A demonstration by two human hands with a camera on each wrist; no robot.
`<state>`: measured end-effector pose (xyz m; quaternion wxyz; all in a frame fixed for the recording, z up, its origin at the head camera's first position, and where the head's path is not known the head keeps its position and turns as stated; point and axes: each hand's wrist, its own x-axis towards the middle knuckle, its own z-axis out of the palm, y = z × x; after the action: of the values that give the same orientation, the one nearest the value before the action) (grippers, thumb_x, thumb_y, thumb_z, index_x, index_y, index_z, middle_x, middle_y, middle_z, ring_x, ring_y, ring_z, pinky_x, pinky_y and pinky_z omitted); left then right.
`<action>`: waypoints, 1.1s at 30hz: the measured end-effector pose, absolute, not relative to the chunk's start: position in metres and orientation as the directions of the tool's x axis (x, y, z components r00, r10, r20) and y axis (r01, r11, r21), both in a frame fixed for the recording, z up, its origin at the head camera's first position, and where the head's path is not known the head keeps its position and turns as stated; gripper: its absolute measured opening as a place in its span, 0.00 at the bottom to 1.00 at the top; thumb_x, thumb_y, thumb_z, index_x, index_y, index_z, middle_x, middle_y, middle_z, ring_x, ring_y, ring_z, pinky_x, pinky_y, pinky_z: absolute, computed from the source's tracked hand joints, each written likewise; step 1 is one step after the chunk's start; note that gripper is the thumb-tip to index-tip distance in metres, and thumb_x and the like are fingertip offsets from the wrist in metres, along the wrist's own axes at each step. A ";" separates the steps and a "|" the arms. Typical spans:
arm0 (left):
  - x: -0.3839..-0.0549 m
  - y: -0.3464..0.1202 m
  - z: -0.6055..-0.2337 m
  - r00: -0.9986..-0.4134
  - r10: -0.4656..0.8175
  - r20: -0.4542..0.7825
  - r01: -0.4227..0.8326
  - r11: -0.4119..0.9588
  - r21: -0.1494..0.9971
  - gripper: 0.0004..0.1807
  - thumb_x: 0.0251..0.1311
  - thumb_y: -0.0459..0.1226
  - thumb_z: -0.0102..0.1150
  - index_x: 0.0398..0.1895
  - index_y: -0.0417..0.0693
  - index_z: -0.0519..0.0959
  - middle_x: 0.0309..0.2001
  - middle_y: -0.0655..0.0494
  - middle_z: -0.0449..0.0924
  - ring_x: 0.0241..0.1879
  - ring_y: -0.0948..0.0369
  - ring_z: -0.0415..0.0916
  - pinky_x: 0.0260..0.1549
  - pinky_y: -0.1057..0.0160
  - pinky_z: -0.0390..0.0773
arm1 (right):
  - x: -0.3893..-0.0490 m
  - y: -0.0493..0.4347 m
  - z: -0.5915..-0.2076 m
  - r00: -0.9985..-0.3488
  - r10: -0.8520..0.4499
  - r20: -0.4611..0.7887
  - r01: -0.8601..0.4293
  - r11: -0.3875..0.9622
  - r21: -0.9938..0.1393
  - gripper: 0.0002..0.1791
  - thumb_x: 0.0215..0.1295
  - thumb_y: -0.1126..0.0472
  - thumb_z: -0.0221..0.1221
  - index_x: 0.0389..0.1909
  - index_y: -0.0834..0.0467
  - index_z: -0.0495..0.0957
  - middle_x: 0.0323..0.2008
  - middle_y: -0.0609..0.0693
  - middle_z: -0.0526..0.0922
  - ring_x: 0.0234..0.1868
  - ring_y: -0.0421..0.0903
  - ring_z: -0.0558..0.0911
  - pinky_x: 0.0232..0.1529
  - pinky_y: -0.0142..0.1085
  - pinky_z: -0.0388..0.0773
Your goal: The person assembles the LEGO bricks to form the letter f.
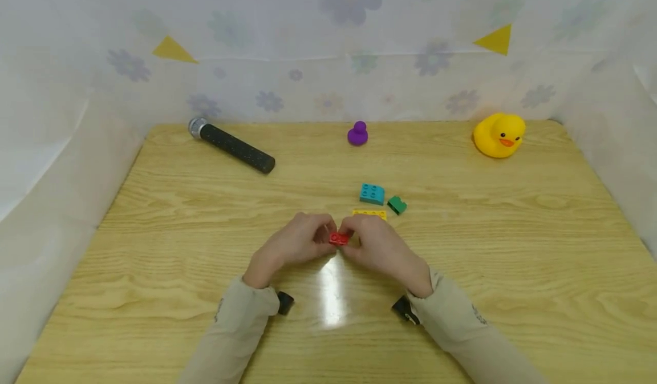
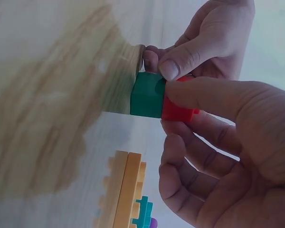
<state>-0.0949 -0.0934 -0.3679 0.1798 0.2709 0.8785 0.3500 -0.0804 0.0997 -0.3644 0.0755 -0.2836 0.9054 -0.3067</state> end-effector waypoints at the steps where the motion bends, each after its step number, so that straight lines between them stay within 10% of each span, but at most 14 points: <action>1: -0.095 -0.093 -0.368 -0.791 0.598 -0.129 0.344 0.609 0.714 0.08 0.57 0.35 0.67 0.38 0.47 0.78 0.32 0.59 0.80 0.32 0.66 0.76 0.34 0.67 0.76 | -0.080 0.100 -0.364 -0.827 -0.561 0.033 -0.465 0.649 -0.602 0.06 0.54 0.65 0.67 0.31 0.55 0.81 0.29 0.42 0.81 0.31 0.40 0.78 0.35 0.34 0.75; 23: -0.095 -0.093 -0.368 -0.760 0.625 -0.181 0.293 0.577 0.763 0.16 0.52 0.36 0.71 0.41 0.47 0.75 0.30 0.60 0.80 0.31 0.67 0.76 0.33 0.67 0.76 | -0.086 0.114 -0.360 -0.748 -0.664 -0.001 -0.500 0.563 -0.658 0.04 0.55 0.64 0.68 0.30 0.58 0.83 0.25 0.42 0.80 0.27 0.36 0.75 0.31 0.30 0.74; 33: -0.095 -0.093 -0.366 -0.753 0.623 -0.211 0.280 0.594 0.754 0.17 0.53 0.37 0.71 0.42 0.48 0.75 0.29 0.61 0.79 0.30 0.67 0.75 0.33 0.66 0.75 | -0.103 0.134 -0.358 -0.830 -0.556 0.043 -0.425 0.582 -0.694 0.07 0.56 0.64 0.68 0.35 0.60 0.83 0.28 0.45 0.82 0.28 0.40 0.78 0.31 0.33 0.76</action>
<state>-0.0950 -0.0933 -0.3665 0.2339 0.2620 0.8615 0.3666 -0.1028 0.1343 -0.3579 0.0897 -0.2771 0.8847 -0.3639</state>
